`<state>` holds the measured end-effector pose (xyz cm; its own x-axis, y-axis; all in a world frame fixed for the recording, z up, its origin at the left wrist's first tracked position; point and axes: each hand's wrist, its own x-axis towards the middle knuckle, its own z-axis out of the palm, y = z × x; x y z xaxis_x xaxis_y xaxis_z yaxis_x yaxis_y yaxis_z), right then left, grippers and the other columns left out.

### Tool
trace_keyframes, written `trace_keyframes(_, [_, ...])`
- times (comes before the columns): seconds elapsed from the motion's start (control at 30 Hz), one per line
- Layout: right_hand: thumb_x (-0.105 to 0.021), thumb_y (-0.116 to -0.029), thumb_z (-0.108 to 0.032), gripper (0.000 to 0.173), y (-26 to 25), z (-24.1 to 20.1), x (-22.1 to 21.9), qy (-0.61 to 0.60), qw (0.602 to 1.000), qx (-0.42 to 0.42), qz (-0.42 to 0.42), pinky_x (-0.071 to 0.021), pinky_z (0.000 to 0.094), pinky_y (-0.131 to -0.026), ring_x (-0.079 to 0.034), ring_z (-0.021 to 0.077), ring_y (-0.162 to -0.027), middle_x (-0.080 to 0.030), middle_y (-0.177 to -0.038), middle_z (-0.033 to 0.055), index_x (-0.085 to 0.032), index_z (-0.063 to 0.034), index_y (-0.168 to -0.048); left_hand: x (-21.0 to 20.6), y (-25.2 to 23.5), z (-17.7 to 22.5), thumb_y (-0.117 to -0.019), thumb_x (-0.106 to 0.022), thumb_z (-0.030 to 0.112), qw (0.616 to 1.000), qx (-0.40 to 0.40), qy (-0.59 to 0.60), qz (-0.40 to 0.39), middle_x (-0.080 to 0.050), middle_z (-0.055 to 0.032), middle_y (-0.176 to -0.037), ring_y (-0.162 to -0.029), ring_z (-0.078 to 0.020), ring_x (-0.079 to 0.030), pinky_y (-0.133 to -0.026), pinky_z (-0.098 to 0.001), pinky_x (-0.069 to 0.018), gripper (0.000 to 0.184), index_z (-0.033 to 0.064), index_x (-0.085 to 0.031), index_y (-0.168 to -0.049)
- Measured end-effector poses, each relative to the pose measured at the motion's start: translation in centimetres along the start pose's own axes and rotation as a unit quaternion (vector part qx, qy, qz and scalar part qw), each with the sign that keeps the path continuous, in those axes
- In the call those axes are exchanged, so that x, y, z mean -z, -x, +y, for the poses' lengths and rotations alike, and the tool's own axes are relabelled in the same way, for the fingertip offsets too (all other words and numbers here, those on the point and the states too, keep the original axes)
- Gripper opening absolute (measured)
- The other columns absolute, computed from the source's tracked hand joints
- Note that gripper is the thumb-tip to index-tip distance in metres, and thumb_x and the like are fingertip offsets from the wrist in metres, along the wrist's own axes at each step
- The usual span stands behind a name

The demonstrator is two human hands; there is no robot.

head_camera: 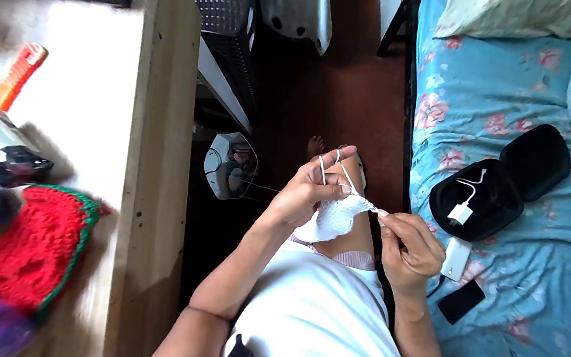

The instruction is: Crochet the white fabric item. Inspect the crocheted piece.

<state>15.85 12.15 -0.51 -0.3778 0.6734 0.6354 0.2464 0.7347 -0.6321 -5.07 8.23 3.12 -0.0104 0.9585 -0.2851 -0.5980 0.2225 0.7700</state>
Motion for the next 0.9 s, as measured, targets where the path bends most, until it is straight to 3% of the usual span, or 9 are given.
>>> trace_keyframes(0.27, [-0.068,-0.0945,-0.001,0.007,0.28,0.32,-0.02,-0.14,0.987,-0.073,-0.002,-0.0523,0.0095,-0.073,-0.062,-0.001,-0.081,-0.066,-0.086,0.0041,-0.074,0.0012,-0.096,0.28,-0.19,-0.32,-0.0899,-0.049,-0.008,0.997,0.027,0.051,-0.053,-0.07,-0.0027,-0.077,-0.065,-0.0057,-0.066,-0.064,-0.0202,-0.057,0.064,0.0087,-0.045,-0.152])
trace_keyframes(0.43, [-0.064,-0.0972,-0.005,0.011,0.27,0.23,0.23,-0.034,0.999,0.006,0.001,-0.0527,0.0144,-0.075,-0.064,0.0065,-0.082,-0.066,-0.085,0.0085,-0.074,-0.0009,-0.096,0.55,-0.05,-0.37,-0.0898,-0.05,-0.007,0.996,0.042,0.06,-0.054,-0.07,-0.0038,-0.076,-0.062,-0.0055,-0.066,-0.059,-0.0191,-0.0563,0.061,0.0078,-0.049,-0.149])
trace_keyframes(0.53, [-0.063,-0.0972,-0.005,0.011,0.13,0.32,0.49,-0.032,0.999,0.014,-0.007,-0.0529,0.0149,-0.075,-0.064,0.0068,-0.082,-0.066,-0.085,0.0082,-0.074,-0.0021,-0.096,0.42,0.14,-0.11,-0.0884,-0.051,-0.007,0.996,0.052,0.056,-0.05,-0.07,-0.0032,-0.075,-0.063,-0.0055,-0.066,-0.062,-0.0199,-0.0571,0.06,0.007,-0.051,-0.147])
trace_keyframes(0.73, [-0.067,-0.096,-0.003,0.007,0.4,0.78,0.06,-0.16,0.985,-0.058,-0.012,-0.053,0.0107,-0.075,-0.063,0.0,-0.083,-0.066,-0.09,0.0034,-0.073,-0.0012,-0.099,0.45,0.07,-0.39,-0.0883,-0.052,-0.007,0.995,0.046,0.059,-0.067,-0.069,-0.0023,-0.076,-0.064,-0.005,-0.066,-0.062,-0.0191,-0.0562,0.063,0.0081,-0.048,-0.149])
trace_keyframes(0.9, [-0.071,-0.0927,-0.003,0.014,0.76,0.98,-0.17,-0.281,0.947,-0.154,-0.009,-0.0561,0.0143,-0.075,-0.065,0.0006,-0.084,-0.07,-0.092,-0.0043,-0.077,-0.0098,-0.103,-0.22,0.15,-0.36,-0.0887,-0.051,-0.008,0.994,0.045,0.071,-0.064,-0.068,-0.002,-0.074,-0.064,-0.0054,-0.066,-0.064,-0.0201,-0.0569,0.062,0.0076,-0.049,-0.148])
